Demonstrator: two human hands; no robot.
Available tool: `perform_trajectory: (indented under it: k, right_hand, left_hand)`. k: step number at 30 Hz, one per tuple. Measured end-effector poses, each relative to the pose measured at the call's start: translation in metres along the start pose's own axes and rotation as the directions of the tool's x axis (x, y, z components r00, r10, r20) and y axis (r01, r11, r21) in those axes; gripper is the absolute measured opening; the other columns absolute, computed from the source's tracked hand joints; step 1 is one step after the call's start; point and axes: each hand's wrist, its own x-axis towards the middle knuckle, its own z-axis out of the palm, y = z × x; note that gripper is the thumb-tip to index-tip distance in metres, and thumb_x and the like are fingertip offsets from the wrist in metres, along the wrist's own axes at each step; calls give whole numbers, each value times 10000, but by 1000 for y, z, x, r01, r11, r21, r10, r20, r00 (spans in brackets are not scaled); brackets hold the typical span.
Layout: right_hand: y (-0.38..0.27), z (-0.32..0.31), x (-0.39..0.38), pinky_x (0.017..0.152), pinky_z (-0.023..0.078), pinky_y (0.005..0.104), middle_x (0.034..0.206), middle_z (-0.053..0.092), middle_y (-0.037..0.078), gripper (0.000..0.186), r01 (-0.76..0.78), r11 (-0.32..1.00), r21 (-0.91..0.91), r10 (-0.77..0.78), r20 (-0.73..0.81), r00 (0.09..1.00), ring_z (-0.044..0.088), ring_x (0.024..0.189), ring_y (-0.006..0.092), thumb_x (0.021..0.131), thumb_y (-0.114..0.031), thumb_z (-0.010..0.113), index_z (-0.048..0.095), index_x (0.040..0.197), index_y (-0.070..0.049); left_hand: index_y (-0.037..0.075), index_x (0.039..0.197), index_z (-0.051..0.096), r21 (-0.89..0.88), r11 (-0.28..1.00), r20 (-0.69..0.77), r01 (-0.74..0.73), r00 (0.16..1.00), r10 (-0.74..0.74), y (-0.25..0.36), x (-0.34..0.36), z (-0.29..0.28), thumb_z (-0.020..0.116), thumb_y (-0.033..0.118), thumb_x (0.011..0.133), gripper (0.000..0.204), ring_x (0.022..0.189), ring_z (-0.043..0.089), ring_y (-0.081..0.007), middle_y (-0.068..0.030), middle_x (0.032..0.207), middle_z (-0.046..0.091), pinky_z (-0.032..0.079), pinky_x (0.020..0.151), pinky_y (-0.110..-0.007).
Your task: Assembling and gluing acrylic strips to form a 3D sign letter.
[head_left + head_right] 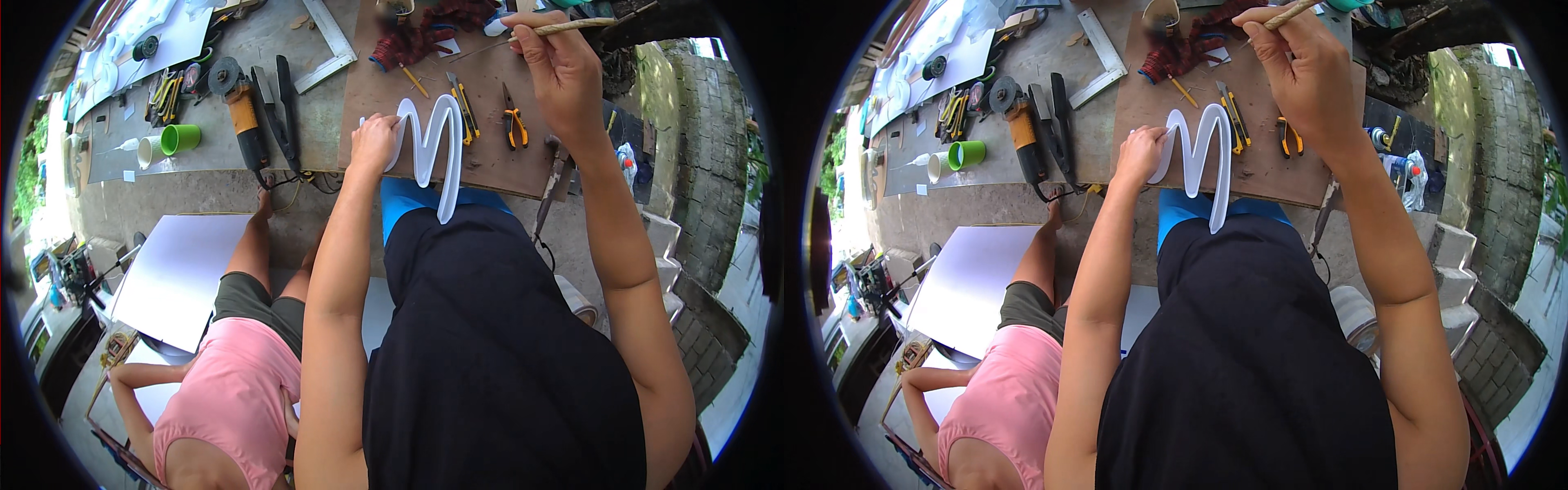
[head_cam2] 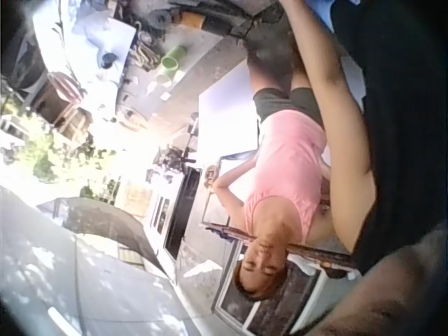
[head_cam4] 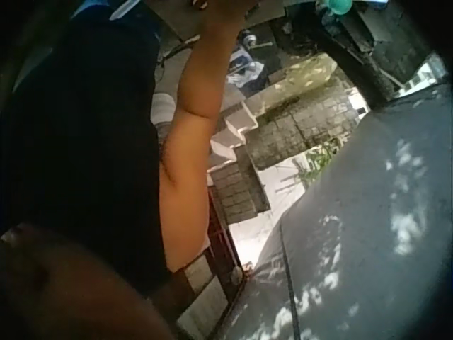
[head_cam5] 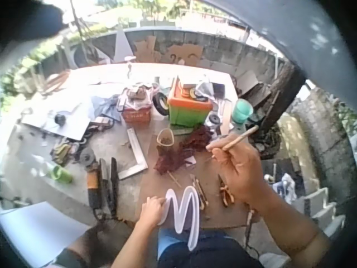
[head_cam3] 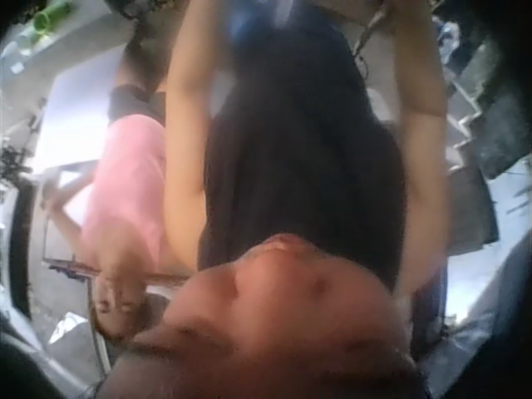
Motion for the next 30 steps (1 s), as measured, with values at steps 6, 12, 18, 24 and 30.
perform_trajectory:
  k: [6,12,18,24,30]
  right_hand:
    - [6,-9,-4,791,504,214,971,647,9,162,-33,998,58,35,-23,999,632,843,79,999,-93,571,662,1104,-11]
    - [15,-29,-11,821,505,222,997,645,10,172,-55,998,38,56,-33,998,628,872,81,1008,-83,550,657,1115,0]
    - [16,-42,-18,718,507,222,896,644,21,133,-41,999,19,43,-125,991,643,805,89,961,-90,627,687,1069,-41]
    - [17,-65,-31,787,512,217,989,650,28,152,-65,997,51,72,-148,986,645,872,92,985,-76,587,680,1085,-11]
    - [21,-80,-43,820,517,218,1024,646,37,172,-114,992,60,123,-180,976,639,895,92,1000,-72,559,676,1098,6]
  left_hand:
    - [82,1106,724,-43,999,-29,30,999,-32,1,-3,4,586,215,929,261,1030,623,-374,-157,1097,672,492,902,-445]
    - [83,1109,725,-72,996,-24,45,999,-47,0,-4,4,593,221,932,261,1029,626,-382,-168,1098,670,492,901,-452]
    - [83,1127,720,-107,992,-12,59,998,-61,-4,-6,7,606,214,931,262,1043,626,-379,-175,1118,666,491,906,-446]
    - [77,1129,720,-191,979,-13,69,997,-73,-9,-7,11,619,201,925,259,1040,630,-371,-183,1112,662,491,916,-433]
    - [60,1126,717,-221,972,-8,82,996,-86,-12,-7,16,621,200,929,260,1033,634,-365,-185,1112,659,493,917,-423]
